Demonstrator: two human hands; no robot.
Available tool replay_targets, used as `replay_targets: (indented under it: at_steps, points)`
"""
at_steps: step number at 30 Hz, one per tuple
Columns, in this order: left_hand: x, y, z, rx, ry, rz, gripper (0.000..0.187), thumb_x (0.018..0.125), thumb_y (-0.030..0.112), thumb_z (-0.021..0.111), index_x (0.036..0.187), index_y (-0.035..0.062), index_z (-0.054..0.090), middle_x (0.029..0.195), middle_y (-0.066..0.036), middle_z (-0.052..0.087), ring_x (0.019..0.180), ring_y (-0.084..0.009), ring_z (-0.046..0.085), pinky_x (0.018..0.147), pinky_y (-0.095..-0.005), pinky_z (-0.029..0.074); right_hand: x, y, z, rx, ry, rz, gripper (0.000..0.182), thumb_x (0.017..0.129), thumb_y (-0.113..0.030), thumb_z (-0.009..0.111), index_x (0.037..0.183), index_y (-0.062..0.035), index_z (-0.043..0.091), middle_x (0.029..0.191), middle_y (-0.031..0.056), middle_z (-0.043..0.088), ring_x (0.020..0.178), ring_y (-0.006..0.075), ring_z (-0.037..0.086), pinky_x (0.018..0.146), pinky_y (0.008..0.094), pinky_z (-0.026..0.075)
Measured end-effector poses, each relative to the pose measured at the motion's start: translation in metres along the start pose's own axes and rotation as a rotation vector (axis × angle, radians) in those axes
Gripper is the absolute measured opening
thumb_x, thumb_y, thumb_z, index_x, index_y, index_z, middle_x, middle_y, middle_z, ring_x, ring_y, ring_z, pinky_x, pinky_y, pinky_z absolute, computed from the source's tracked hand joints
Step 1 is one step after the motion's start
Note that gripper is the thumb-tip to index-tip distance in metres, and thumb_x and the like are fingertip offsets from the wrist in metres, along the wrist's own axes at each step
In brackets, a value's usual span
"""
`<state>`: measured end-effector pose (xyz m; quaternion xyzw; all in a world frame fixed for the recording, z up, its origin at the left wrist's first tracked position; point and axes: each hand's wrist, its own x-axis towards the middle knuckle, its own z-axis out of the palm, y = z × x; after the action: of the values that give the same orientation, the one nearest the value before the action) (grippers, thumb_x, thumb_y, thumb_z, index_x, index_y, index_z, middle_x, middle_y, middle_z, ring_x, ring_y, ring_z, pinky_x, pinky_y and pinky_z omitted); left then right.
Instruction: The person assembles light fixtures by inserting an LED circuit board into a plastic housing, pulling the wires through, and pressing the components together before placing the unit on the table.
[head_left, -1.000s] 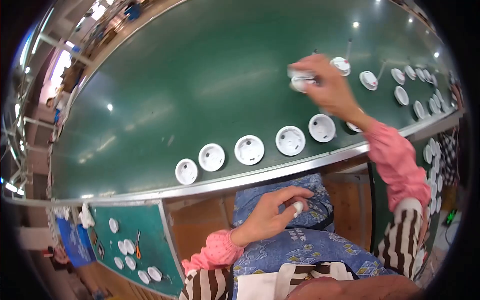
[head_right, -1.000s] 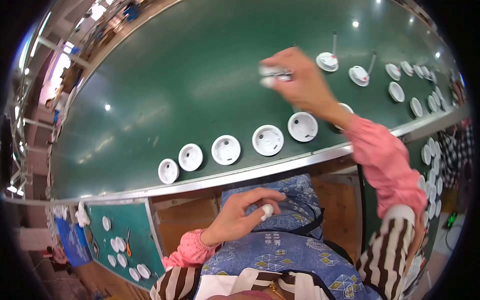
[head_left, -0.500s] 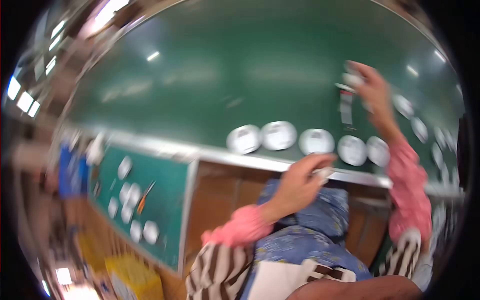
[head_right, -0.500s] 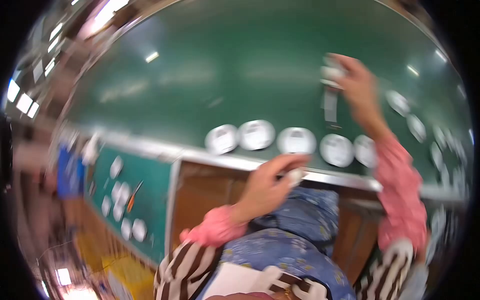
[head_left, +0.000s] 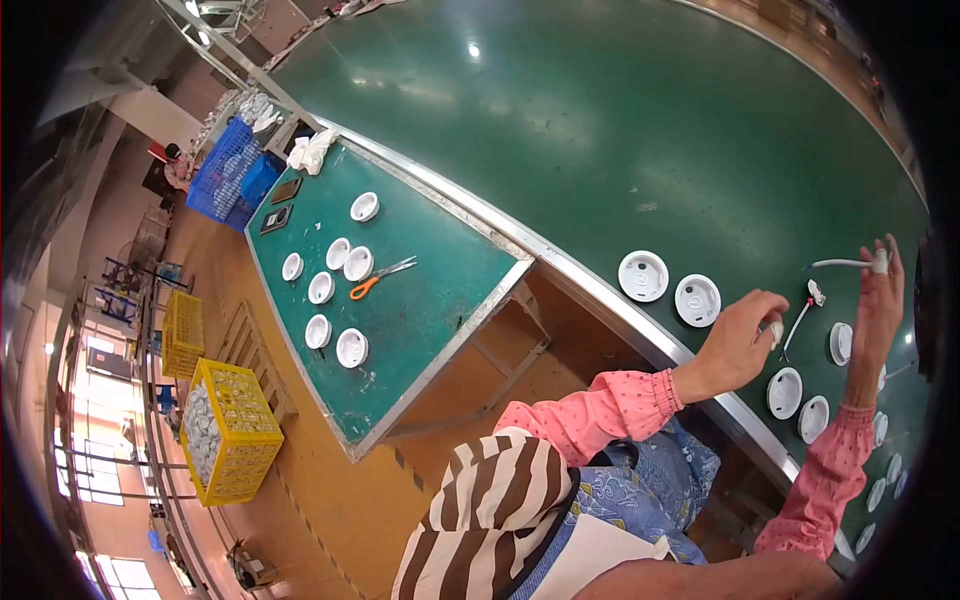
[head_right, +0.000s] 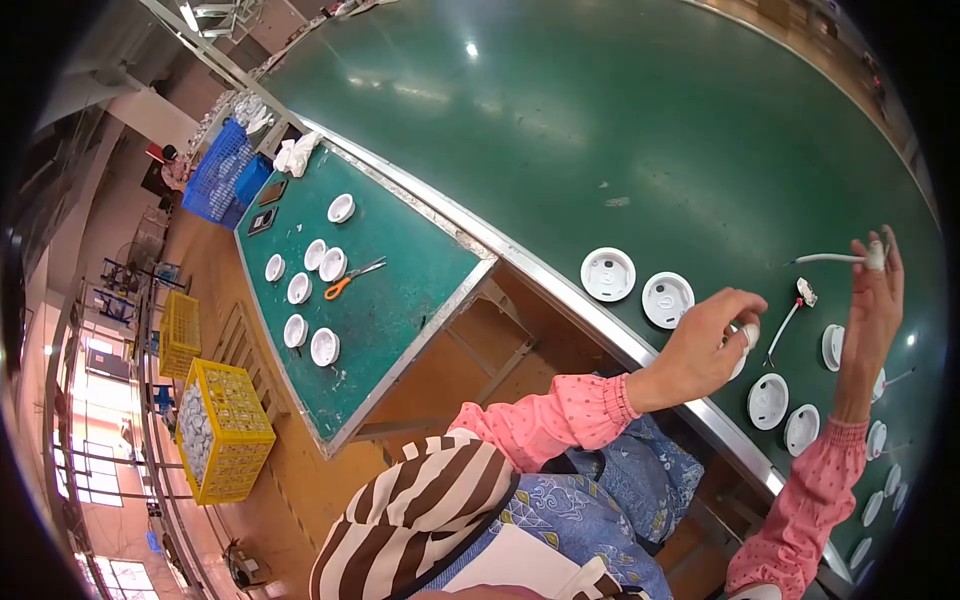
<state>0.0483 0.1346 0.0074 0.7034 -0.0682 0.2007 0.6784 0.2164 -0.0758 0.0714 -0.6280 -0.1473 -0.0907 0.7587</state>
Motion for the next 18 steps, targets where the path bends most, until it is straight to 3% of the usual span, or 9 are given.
replay_targets:
  at_steps: [4,7,10,14,18]
  points:
    - [0.007,0.039,-0.002,0.249,0.011,0.204,0.048,0.083,0.003,0.063,0.13,-0.0007,0.052,0.115,-0.02,0.058,0.11,-0.0392,0.056,0.095,-0.0452,0.041,-0.071,-0.032,0.042,-0.075,-0.244,0.203,0.059,0.095,-0.022,0.069,0.146,0.0001,0.048,0.136,0.0083,0.052,0.114,0.0144,0.057,0.094,0.0249,0.045]
    - [0.003,0.047,0.008,0.367,0.037,0.373,0.051,0.083,0.003,0.065,0.131,-0.0023,0.049,0.118,-0.024,0.056,0.11,-0.0414,0.056,0.093,-0.0469,0.042,-0.106,-0.053,0.063,-0.199,-0.194,0.202,0.065,0.091,-0.025,0.074,0.144,0.0011,0.049,0.134,0.0078,0.052,0.115,0.0155,0.054,0.098,0.0273,0.043]
    - [-0.005,0.036,0.016,0.148,-0.122,0.156,0.046,0.083,0.001,0.063,0.127,-0.0033,0.052,0.114,-0.024,0.058,0.102,-0.0408,0.059,0.086,-0.0462,0.046,-0.126,-0.047,0.061,-0.288,-0.171,0.102,0.064,0.09,-0.024,0.075,0.143,0.0014,0.049,0.133,0.0075,0.053,0.12,0.0176,0.052,0.105,0.0311,0.039]
    - [-0.014,0.023,0.025,-0.092,-0.096,0.211,0.035,0.084,-0.002,0.059,0.118,-0.0032,0.057,0.102,-0.021,0.061,0.089,-0.0395,0.061,0.077,-0.0443,0.049,-0.149,-0.041,0.05,-0.318,-0.195,0.15,0.065,0.089,-0.025,0.076,0.142,0.002,0.05,0.131,0.007,0.053,0.123,0.0182,0.05,0.111,0.0339,0.035]
    - [-0.014,0.023,0.009,-0.095,-0.247,0.113,0.027,0.084,-0.003,0.057,0.111,-0.0029,0.064,0.094,-0.019,0.064,0.085,-0.0328,0.063,0.074,-0.0408,0.05,-0.16,-0.053,0.032,-0.265,-0.237,0.254,0.065,0.09,-0.03,0.074,0.142,0.0003,0.05,0.125,0.0044,0.053,0.113,0.012,0.053,0.091,0.0253,0.044]
